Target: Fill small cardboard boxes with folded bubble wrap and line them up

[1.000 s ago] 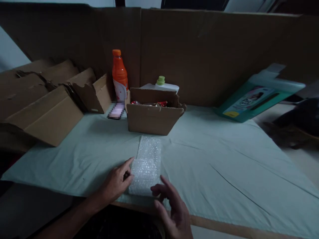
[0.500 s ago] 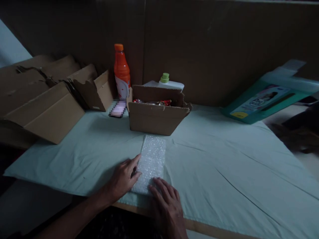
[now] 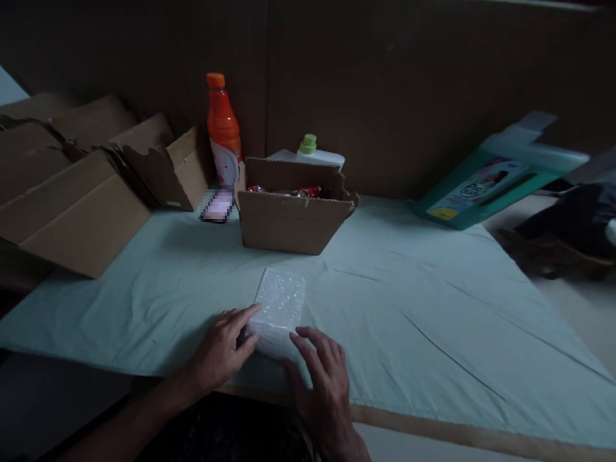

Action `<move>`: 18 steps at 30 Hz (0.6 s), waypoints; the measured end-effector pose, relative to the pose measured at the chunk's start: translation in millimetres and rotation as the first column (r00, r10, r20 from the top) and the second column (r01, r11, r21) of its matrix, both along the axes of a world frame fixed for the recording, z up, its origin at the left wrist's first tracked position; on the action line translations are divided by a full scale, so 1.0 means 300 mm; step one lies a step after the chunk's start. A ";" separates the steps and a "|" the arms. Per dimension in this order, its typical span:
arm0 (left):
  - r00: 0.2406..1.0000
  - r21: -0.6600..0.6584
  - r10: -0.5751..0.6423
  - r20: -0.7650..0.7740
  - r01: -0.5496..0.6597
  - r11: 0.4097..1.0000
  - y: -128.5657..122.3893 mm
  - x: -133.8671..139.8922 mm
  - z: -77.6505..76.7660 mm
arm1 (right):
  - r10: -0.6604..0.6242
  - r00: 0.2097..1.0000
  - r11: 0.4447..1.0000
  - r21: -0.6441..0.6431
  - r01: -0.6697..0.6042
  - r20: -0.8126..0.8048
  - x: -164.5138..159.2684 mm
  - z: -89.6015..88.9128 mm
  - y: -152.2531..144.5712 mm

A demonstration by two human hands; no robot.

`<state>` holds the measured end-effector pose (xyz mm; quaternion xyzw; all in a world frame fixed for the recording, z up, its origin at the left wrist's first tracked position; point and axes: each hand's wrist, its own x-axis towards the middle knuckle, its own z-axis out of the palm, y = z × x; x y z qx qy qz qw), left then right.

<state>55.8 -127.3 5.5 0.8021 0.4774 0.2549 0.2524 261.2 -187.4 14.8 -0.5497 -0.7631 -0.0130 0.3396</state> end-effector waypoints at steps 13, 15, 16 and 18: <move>0.987 0.065 -0.104 0.119 0.097 0.993 -0.035 -0.070 0.027 | 0.141 0.975 0.961 -0.211 -0.176 -0.171 -0.015 0.002 0.049; 0.997 0.032 -0.025 0.079 0.022 0.999 -0.009 -0.058 0.028 | 0.070 0.993 0.987 -0.136 -0.082 -0.094 -0.018 0.001 0.052; 0.999 0.027 0.007 0.041 -0.008 1.000 0.009 -0.049 0.028 | 0.045 0.998 0.995 -0.090 -0.048 -0.034 -0.022 0.000 0.055; 0.998 0.034 0.056 -0.027 -0.055 0.998 0.044 -0.033 0.025 | 0.053 0.995 0.997 -0.062 -0.048 0.079 -0.033 0.002 0.063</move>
